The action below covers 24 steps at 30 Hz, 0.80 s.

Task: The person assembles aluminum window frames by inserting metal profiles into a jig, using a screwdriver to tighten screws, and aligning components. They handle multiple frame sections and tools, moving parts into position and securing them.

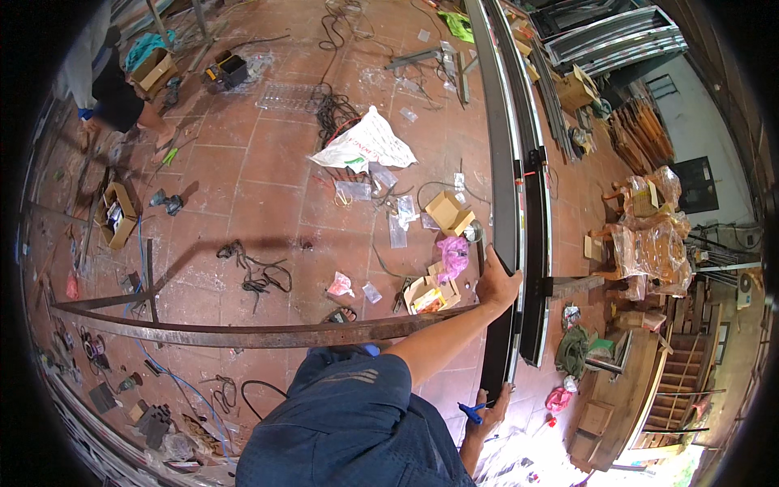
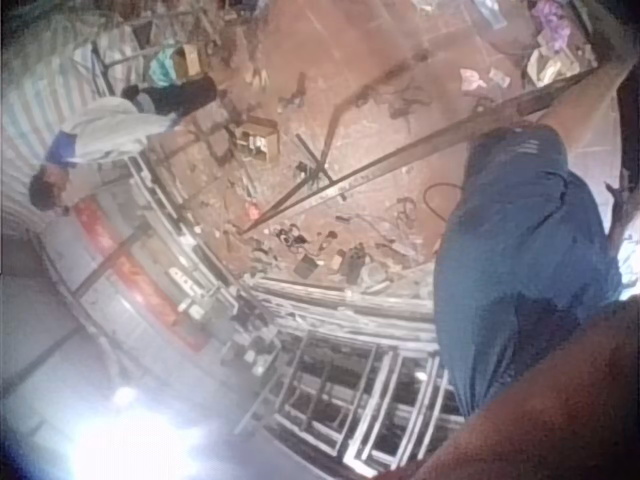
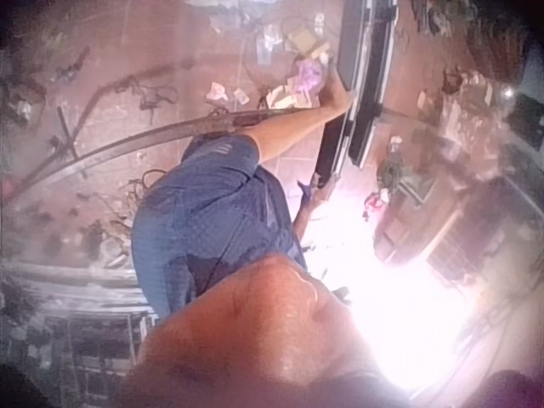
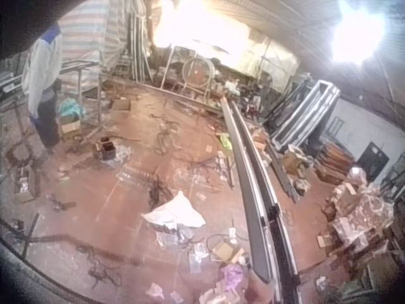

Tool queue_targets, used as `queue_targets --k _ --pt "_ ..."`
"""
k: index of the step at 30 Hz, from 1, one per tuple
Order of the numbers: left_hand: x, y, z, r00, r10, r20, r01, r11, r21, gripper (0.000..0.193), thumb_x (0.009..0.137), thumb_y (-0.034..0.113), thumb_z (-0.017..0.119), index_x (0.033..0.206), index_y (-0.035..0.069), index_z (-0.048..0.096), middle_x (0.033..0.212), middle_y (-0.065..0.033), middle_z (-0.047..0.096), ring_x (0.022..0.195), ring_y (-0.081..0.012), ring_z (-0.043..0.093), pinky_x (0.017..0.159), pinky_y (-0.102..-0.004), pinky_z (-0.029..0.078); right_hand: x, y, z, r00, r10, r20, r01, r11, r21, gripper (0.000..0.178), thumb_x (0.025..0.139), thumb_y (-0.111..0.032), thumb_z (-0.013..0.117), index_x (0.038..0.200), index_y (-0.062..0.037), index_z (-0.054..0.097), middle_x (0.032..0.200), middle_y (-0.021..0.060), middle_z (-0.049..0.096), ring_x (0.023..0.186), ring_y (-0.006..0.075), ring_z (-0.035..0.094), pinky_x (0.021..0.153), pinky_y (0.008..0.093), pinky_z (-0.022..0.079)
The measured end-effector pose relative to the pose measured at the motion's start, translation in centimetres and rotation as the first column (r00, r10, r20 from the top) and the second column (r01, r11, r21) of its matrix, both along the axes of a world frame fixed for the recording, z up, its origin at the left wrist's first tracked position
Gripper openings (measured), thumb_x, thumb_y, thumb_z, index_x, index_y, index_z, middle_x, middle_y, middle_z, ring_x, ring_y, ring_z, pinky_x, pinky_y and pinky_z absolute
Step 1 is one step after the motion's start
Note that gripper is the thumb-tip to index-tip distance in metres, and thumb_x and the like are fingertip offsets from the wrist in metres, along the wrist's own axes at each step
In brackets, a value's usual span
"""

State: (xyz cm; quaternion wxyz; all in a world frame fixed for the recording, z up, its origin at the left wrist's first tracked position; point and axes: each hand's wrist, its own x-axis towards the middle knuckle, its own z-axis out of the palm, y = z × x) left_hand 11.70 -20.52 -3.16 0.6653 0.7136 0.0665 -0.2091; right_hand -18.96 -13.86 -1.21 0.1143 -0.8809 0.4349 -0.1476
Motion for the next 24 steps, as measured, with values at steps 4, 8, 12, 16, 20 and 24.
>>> queue_targets --k 4,8,12,16,20,24 --pt "0.4 -0.1 -0.2 1.000 0.000 0.004 0.000 1.000 -0.025 0.085 0.075 0.026 0.083 0.141 -0.002 0.037 0.133 -0.0315 0.056 0.127 -0.0469 0.053 0.108 -0.0512 0.042 0.6 0.0 -0.2 1.000 -0.002 0.017 0.002 1.000 0.004 0.061 0.089 -0.015 0.074 0.143 0.0066 0.053 0.147 0.0307 0.053 0.141 0.0453 0.048 0.119 0.0480 0.035" --pt "1.0 0.1 -0.2 1.000 -0.019 0.014 0.020 0.999 -0.029 0.090 0.075 0.026 0.083 0.145 -0.002 0.034 0.138 -0.0318 0.052 0.131 -0.0466 0.050 0.111 -0.0513 0.040 1.2 -0.2 -0.6 0.999 0.001 0.042 -0.001 1.000 0.009 0.061 0.089 -0.014 0.073 0.143 0.0062 0.053 0.148 0.0307 0.052 0.141 0.0454 0.048 0.119 0.0481 0.035" --pt "1.2 0.1 -0.4 0.999 -0.031 -0.009 0.031 0.999 -0.037 0.095 0.075 0.026 0.082 0.148 -0.003 0.030 0.142 -0.0330 0.048 0.133 -0.0467 0.048 0.112 -0.0516 0.038 1.3 -0.2 -0.6 0.999 -0.006 0.033 0.005 1.000 0.010 0.060 0.090 -0.013 0.073 0.143 0.0062 0.053 0.148 0.0306 0.052 0.141 0.0452 0.048 0.119 0.0484 0.035" --pt "1.1 -0.1 -0.5 0.999 -0.023 0.030 0.023 1.000 -0.006 0.097 0.075 0.026 0.082 0.150 -0.004 0.028 0.143 -0.0339 0.047 0.134 -0.0472 0.047 0.113 -0.0509 0.038 1.1 -0.3 -0.9 1.000 -0.009 0.019 0.009 1.000 -0.006 0.060 0.089 -0.012 0.073 0.143 0.0061 0.053 0.148 0.0302 0.052 0.141 0.0451 0.048 0.119 0.0483 0.035" --pt "1.2 0.1 -0.4 0.999 -0.042 0.012 0.042 0.999 -0.031 0.098 0.075 0.025 0.082 0.150 -0.005 0.028 0.142 -0.0341 0.048 0.133 -0.0475 0.048 0.113 -0.0502 0.039 1.3 -0.2 -0.8 1.000 -0.006 0.013 0.006 1.000 -0.017 0.060 0.089 -0.011 0.073 0.143 0.0051 0.053 0.149 0.0296 0.052 0.140 0.0448 0.048 0.119 0.0480 0.036" --pt "1.1 -0.2 -0.3 1.000 -0.012 0.018 0.012 1.000 -0.014 0.097 0.075 0.024 0.082 0.151 -0.005 0.028 0.141 -0.0341 0.049 0.132 -0.0478 0.049 0.112 -0.0503 0.039 1.5 -0.2 -0.6 1.000 -0.019 0.004 0.019 1.000 -0.008 0.061 0.089 -0.010 0.074 0.144 0.0045 0.053 0.148 0.0294 0.053 0.140 0.0448 0.049 0.118 0.0481 0.037"
